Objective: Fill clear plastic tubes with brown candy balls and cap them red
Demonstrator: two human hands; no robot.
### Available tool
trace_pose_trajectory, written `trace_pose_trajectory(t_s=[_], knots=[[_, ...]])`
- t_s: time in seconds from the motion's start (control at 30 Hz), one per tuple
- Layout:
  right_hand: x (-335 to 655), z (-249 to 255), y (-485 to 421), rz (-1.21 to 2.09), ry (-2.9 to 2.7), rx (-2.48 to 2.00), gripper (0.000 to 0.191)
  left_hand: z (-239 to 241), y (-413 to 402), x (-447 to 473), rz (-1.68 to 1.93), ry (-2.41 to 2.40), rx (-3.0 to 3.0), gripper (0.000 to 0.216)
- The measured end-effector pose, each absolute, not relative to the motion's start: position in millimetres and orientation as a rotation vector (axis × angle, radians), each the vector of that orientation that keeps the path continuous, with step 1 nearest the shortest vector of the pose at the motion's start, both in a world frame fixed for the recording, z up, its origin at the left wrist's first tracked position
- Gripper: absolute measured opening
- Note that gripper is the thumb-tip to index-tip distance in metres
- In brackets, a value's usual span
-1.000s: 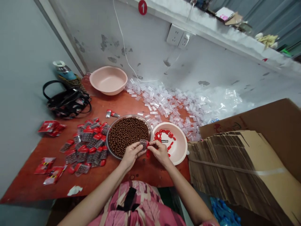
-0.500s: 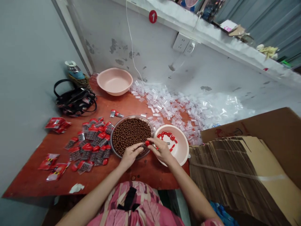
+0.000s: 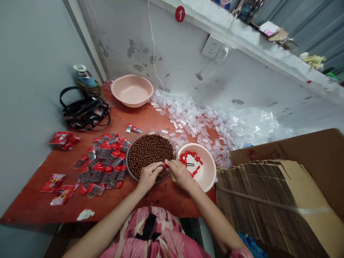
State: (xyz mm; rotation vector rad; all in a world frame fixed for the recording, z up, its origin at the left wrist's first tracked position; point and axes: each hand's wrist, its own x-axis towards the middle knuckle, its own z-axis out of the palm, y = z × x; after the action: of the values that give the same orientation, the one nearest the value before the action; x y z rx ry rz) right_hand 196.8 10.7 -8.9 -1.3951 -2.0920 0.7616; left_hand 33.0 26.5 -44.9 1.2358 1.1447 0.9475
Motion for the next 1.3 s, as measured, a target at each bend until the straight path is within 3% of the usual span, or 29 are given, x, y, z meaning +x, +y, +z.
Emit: trace_pose_trajectory(t_s=[0.2, 0.33, 0.53, 0.77, 1.07, 1.3], knots=[[199.5, -8.1, 20.8, 1.406, -1.227, -1.221, 0.042, -49.7, 33.7, 36.5, 0.992, 0.955, 0.689, 0.031], [201.7, -22.2, 12.0, 1.557, -0.87, -1.14, 0.037, -47.7, 35.2, 36.9, 1.056, 0.91, 0.521, 0.035], [198.8, -32.8, 11.6, 1.497, -0.78, -1.187, 0.015, -51.9, 32.1, 34.4, 0.965, 1.073, 1.028, 0.026], [190.9, -12.4, 16.7, 2.036, -0.604, -1.047, 0.027, -50.6, 26.5, 37.2, 0.951, 1.034, 1.231, 0.023], [168.0, -42.5, 13.8, 1.943, -0.288, -1.015, 0.014, -62.4, 24.1, 35.7, 0.965, 1.089, 1.19, 0.023], [185.4, -38.1, 41.8, 2.007, -0.645, -1.166, 0.037, -71.3, 36.8, 18.1, 0.882, 1.162, 1.016, 0.032]])
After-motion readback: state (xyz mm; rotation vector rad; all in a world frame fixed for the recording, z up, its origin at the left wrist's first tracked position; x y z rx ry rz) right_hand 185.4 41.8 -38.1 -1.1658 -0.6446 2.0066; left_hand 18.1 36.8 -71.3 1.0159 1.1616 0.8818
